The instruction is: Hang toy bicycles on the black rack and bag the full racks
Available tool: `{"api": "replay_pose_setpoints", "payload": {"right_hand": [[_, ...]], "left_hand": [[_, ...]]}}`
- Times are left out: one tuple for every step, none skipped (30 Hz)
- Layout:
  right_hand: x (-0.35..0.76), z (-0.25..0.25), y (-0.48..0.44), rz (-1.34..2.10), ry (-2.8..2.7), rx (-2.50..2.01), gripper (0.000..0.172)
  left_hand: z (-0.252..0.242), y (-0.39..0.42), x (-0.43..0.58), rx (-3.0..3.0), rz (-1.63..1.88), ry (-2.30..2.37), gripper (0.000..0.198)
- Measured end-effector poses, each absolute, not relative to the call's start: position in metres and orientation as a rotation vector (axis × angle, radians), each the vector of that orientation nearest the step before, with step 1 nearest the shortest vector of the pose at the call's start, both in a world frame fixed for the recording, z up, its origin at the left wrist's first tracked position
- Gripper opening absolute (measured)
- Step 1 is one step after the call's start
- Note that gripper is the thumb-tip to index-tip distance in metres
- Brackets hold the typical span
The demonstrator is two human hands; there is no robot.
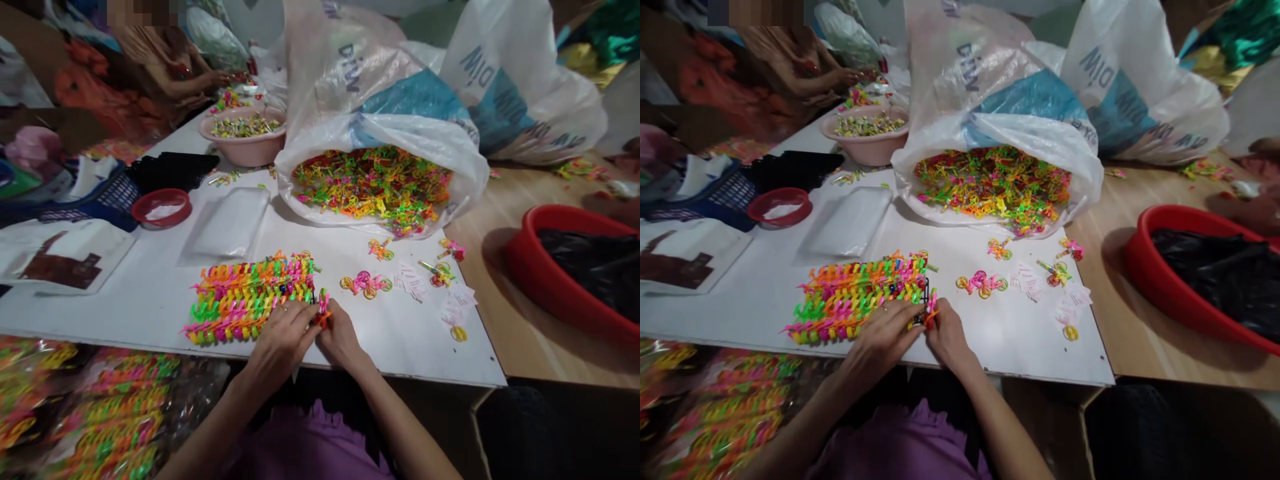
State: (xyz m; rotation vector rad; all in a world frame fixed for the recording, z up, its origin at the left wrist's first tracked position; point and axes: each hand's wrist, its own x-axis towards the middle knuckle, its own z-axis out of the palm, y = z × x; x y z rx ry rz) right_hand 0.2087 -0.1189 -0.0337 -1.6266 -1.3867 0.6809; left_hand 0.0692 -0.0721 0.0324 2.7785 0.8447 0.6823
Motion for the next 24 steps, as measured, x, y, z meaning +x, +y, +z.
{"api": "replay_pose_setpoints", "payload": {"right_hand": [[0.210, -0.033, -0.119, 0.662, -1.459, -1.628, 0.014], [0.211, -0.032, -0.119, 0.648, -1.522, -1.638, 0.015], [0.211, -0.031, -0.119, 0.640, -1.575, -1.662, 0.015], [0.211, -0.030, -0.118, 0.631, -1.622, -1.699, 0.014], [0.210, -0.029, -0.117, 0.620, -1.662, -1.742, 0.012], [0.209, -0.028, -0.115, 0.612, -1.694, -1.779, 0.010], [0.208, -0.028, -0.114, 0.608, -1.720, -1.796, 0.009], [0.208, -0.027, -0.113, 0.615, -1.739, -1.790, 0.009], [0.208, -0.027, -0.112, 0.629, -1.755, -1.761, 0.009], [0.209, -0.026, -0.113, 0.649, -1.761, -1.717, 0.009], [0.211, -0.026, -0.114, 0.681, -1.761, -1.670, 0.008], [0.215, -0.025, -0.115, 0.731, -1.758, -1.630, 0.007], [0.221, -0.023, -0.117, 0.806, -1.754, -1.603, 0.007], [0.229, -0.021, -0.118, 0.904, -1.753, -1.586, 0.008], [0.237, -0.017, -0.118, 1.001, -1.752, -1.582, 0.008], [0.247, -0.012, -0.117, 1.065, -1.747, -1.599, 0.009], [0.256, -0.005, -0.115, 1.071, -1.729, -1.633, 0.010], [0.263, 0.004, -0.112, 1.007, -1.698, -1.679, 0.011], [0.269, 0.014, -0.108, 0.890, -1.661, -1.720, 0.013], [0.271, 0.025, -0.102, 0.752, -1.629, -1.741, 0.015], [0.269, 0.037, -0.096, 0.628, -1.619, -1.730, 0.016], [0.263, 0.048, -0.089, 0.545, -1.647, -1.691, 0.017], [0.254, 0.058, -0.082, 0.492, -1.716, -1.638, 0.018], [0.243, 0.065, -0.075, 0.455, -1.818, -1.588, 0.018]], "left_hand": [[0.030, -0.073, 0.072, 2.786, 0.689, 0.821, 0.025], [0.028, -0.073, 0.074, 2.803, 0.686, 0.793, 0.025], [0.026, -0.072, 0.075, 2.825, 0.684, 0.773, 0.024], [0.024, -0.072, 0.076, 2.844, 0.693, 0.764, 0.023], [0.021, -0.071, 0.076, 2.849, 0.714, 0.769, 0.022], [0.018, -0.071, 0.076, 2.846, 0.740, 0.782, 0.022], [0.016, -0.070, 0.076, 2.839, 0.766, 0.796, 0.022], [0.013, -0.070, 0.075, 2.834, 0.789, 0.799, 0.022], [0.012, -0.071, 0.074, 2.832, 0.803, 0.792, 0.022], [0.011, -0.071, 0.073, 2.829, 0.797, 0.788, 0.022], [0.011, -0.072, 0.072, 2.831, 0.781, 0.780, 0.022], [0.012, -0.074, 0.071, 2.837, 0.759, 0.765, 0.021], [0.014, -0.075, 0.070, 2.843, 0.739, 0.740, 0.020], [0.017, -0.078, 0.069, 2.850, 0.724, 0.712, 0.020], [0.021, -0.080, 0.067, 2.856, 0.721, 0.692, 0.019], [0.026, -0.084, 0.065, 2.860, 0.741, 0.684, 0.018], [0.030, -0.088, 0.062, 2.856, 0.782, 0.693, 0.017], [0.035, -0.092, 0.058, 2.842, 0.843, 0.715, 0.016], [0.040, -0.098, 0.053, 2.818, 0.904, 0.736, 0.016], [0.043, -0.103, 0.048, 2.785, 0.951, 0.743, 0.017], [0.044, -0.109, 0.041, 2.746, 0.958, 0.731, 0.018], [0.043, -0.115, 0.034, 2.703, 0.928, 0.709, 0.018], [0.040, -0.121, 0.026, 2.653, 0.865, 0.696, 0.018], [0.035, -0.126, 0.018, 2.597, 0.783, 0.701, 0.018]]}}
